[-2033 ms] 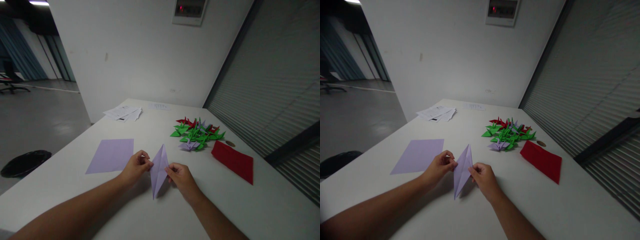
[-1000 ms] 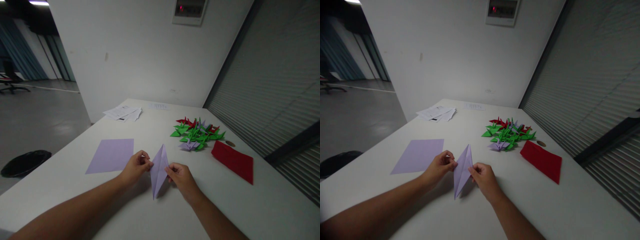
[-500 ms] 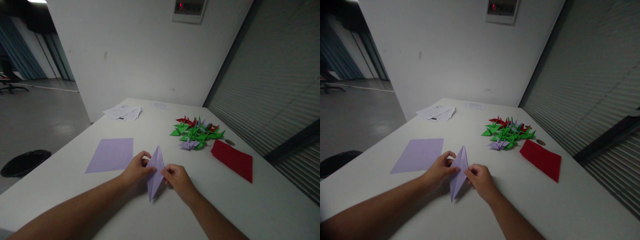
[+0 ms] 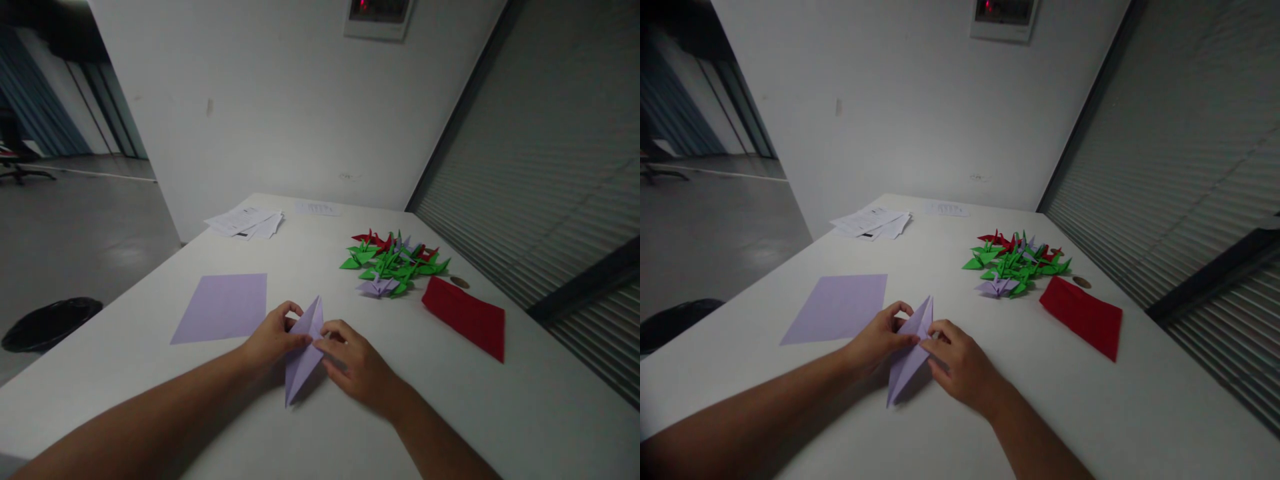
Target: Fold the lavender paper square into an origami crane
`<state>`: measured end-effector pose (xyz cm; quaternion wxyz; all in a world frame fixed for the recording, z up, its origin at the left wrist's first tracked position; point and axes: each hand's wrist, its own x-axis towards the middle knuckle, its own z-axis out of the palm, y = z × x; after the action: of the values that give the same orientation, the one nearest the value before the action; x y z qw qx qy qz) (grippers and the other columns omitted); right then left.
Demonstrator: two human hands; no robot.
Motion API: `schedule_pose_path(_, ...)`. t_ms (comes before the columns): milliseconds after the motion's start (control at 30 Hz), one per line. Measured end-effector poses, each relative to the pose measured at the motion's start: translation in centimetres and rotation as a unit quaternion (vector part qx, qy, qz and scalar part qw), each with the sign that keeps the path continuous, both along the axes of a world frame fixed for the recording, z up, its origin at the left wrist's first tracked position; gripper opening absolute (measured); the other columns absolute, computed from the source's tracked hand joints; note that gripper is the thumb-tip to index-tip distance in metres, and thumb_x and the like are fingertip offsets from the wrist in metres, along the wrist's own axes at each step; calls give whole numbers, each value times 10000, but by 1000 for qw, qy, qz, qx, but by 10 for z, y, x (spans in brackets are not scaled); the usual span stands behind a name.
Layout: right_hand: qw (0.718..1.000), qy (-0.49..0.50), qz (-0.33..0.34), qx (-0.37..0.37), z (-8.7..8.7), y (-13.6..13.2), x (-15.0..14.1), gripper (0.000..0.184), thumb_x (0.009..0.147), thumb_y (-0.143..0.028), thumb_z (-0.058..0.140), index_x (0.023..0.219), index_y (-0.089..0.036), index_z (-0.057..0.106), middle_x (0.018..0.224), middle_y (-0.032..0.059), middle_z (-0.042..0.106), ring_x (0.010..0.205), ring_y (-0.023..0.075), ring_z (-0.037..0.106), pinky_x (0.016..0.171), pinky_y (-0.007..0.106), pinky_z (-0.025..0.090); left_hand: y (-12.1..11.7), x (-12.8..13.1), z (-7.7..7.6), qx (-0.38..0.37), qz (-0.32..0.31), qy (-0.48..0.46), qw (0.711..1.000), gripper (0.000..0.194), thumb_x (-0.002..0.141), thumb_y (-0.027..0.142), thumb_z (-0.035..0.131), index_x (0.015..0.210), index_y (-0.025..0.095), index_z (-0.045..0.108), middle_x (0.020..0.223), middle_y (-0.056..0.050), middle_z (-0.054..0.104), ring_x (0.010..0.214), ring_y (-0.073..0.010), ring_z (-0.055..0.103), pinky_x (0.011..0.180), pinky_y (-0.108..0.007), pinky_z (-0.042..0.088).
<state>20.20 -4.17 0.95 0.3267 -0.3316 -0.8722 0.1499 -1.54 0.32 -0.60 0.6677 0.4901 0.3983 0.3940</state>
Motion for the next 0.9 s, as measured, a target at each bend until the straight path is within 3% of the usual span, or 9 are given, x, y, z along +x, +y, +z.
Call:
schedule_pose_path(200,999,-18,6,33,-4,3,1,327,921,-70,589,1209,-204,668,1128,114,652,1038,243,630,915,395,571,2,-2,4,-11,-13,-39,999,624,598,358,946,959,227,455,699,2,719,549,-152,643,507,-206,452)
schedule_pose_path(367,995,-61,2,76,-2,2,2,241,941,-103,607,1157,-184,677,1089,122,662,976,244,626,856,392,571,2,-5,7,-4,-47,-17,999,530,642,374,919,960,203,531,671,14,688,511,-116,582,483,-194,408)
schedule_pose_path(500,990,-84,10,110,-1,1,0,209,933,-152,652,1138,-174,680,1089,122,665,952,249,599,841,411,554,3,-6,5,-5,-61,10,998,493,663,386,888,1009,185,600,728,-11,701,543,-135,601,494,-216,407)
schedule_pose_path(633,987,-80,9,137,0,1,0,210,946,-173,650,1154,-187,678,1080,108,699,989,263,588,895,456,529,5,-7,4,4,-64,41,997,472,659,325,863,1054,163,660,747,-15,696,588,-135,608,542,-229,416)
schedule_pose_path(900,989,-95,-9,116,4,2,-1,178,1001,-206,577,1103,-240,719,1042,87,739,972,267,584,891,472,499,5,-8,2,0,-87,25,996,559,617,167,833,1150,172,665,722,7,669,601,-129,603,565,-224,427)
